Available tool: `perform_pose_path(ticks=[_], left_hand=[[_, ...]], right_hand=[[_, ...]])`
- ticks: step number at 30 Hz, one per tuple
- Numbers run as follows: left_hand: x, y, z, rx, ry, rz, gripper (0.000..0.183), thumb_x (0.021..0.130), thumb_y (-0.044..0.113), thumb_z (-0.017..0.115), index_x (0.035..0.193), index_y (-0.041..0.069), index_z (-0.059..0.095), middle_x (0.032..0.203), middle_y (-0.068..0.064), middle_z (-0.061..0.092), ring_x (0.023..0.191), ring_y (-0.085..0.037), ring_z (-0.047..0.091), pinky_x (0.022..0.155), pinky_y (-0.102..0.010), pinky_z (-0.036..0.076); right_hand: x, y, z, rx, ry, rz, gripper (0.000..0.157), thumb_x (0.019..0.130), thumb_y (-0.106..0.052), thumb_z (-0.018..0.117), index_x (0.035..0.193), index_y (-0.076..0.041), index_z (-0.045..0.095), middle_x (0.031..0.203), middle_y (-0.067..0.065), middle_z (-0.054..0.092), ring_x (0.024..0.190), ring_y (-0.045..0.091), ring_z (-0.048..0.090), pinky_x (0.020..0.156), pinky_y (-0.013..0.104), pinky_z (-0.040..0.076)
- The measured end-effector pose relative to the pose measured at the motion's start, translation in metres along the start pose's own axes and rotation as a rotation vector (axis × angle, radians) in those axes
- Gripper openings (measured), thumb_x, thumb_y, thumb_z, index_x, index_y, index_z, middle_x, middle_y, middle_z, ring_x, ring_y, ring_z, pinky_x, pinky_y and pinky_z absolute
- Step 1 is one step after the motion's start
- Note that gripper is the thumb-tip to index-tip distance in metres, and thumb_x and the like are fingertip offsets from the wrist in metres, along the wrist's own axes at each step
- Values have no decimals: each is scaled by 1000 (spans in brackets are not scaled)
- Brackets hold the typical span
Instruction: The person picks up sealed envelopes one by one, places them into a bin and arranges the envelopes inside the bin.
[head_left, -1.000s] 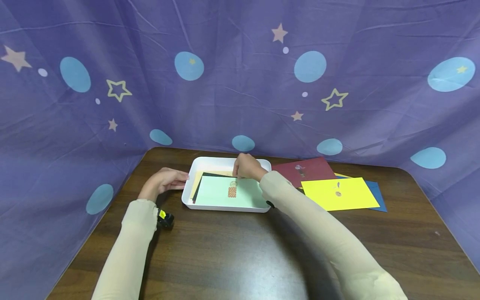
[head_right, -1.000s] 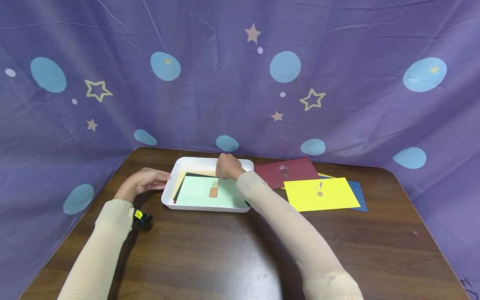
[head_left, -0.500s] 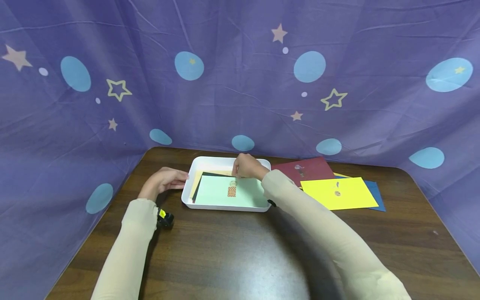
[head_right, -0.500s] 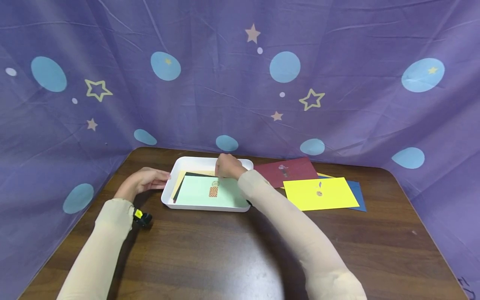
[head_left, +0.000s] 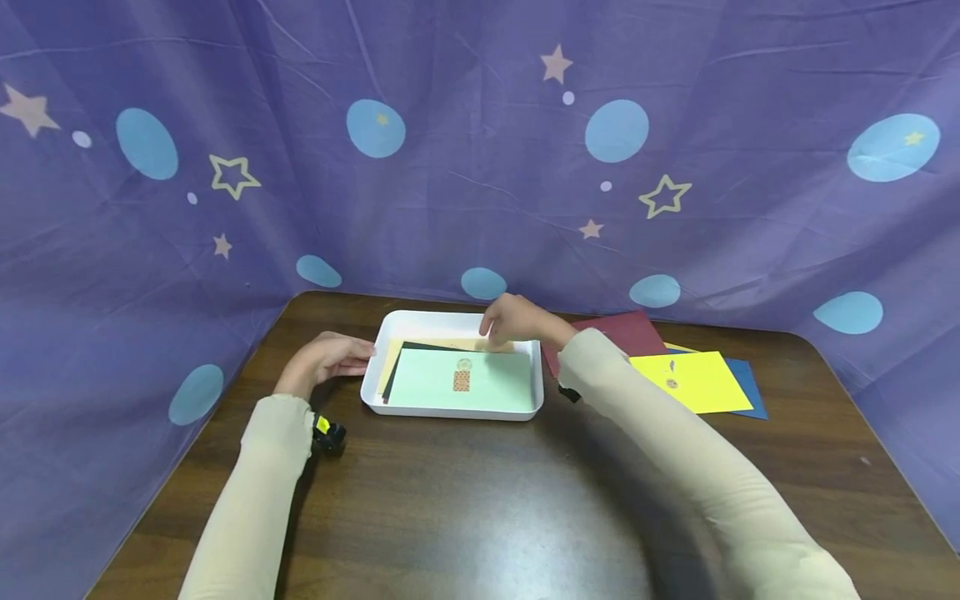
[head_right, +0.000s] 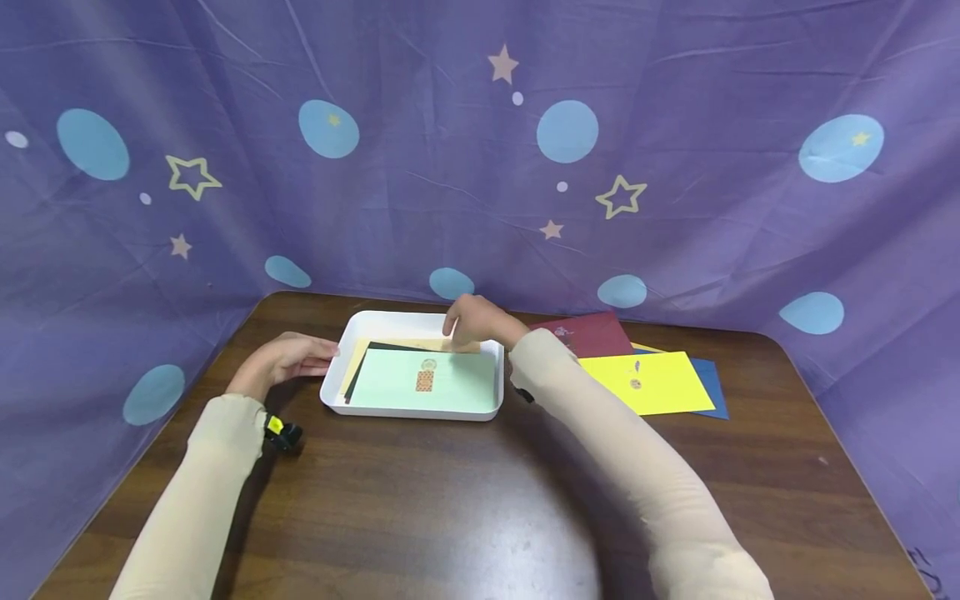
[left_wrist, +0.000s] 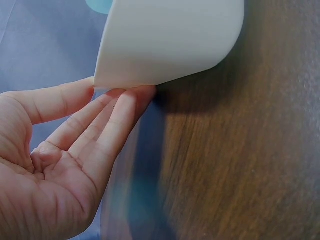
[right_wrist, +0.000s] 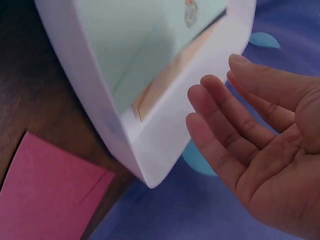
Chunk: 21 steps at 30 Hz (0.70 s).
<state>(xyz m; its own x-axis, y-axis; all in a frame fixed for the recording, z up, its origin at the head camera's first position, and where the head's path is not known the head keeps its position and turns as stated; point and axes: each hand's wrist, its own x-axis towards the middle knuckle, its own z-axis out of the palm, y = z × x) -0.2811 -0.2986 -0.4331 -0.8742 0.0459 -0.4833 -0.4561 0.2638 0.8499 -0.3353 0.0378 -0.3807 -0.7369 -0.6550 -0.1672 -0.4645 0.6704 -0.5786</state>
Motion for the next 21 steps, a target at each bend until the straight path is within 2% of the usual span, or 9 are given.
perform_pose_path(ticks=[3,10,16,21], left_hand=[[0,1,1,2,-5,5,52,99,7,62,142,-17,45,80,7,71,74,-5,69,77,-19,64],[0,1,0,6,-5,1,52,99,7,61,142,-17,45,79,8,71,73,-4,69,77,-19,64],[0,1,-1,6,-9,-5,53,99,7,62,143,-17,44,80,8,71,74,-5,69,77,-20,64],[-1,2,0,7,-13,-7,53,100,7,61,144,-16,44,81,8,71,75,-5,69,78,-20,64]], right_hand=[[-11,6,-9,51,2,4,24,89,-1,74,112,3,74,108,16,77,100,25,73,88,36,63],[-41,22,-25,112,50,6,22,90,-2,74,112,1,74,103,15,77,98,24,74,86,36,63],[-69,43,-36,94,116,35,21,89,-4,76,110,1,74,104,16,77,98,24,73,86,36,64],[-91,62,-46,58,149,108,23,89,-4,76,111,1,74,103,15,77,92,25,73,75,32,63]])
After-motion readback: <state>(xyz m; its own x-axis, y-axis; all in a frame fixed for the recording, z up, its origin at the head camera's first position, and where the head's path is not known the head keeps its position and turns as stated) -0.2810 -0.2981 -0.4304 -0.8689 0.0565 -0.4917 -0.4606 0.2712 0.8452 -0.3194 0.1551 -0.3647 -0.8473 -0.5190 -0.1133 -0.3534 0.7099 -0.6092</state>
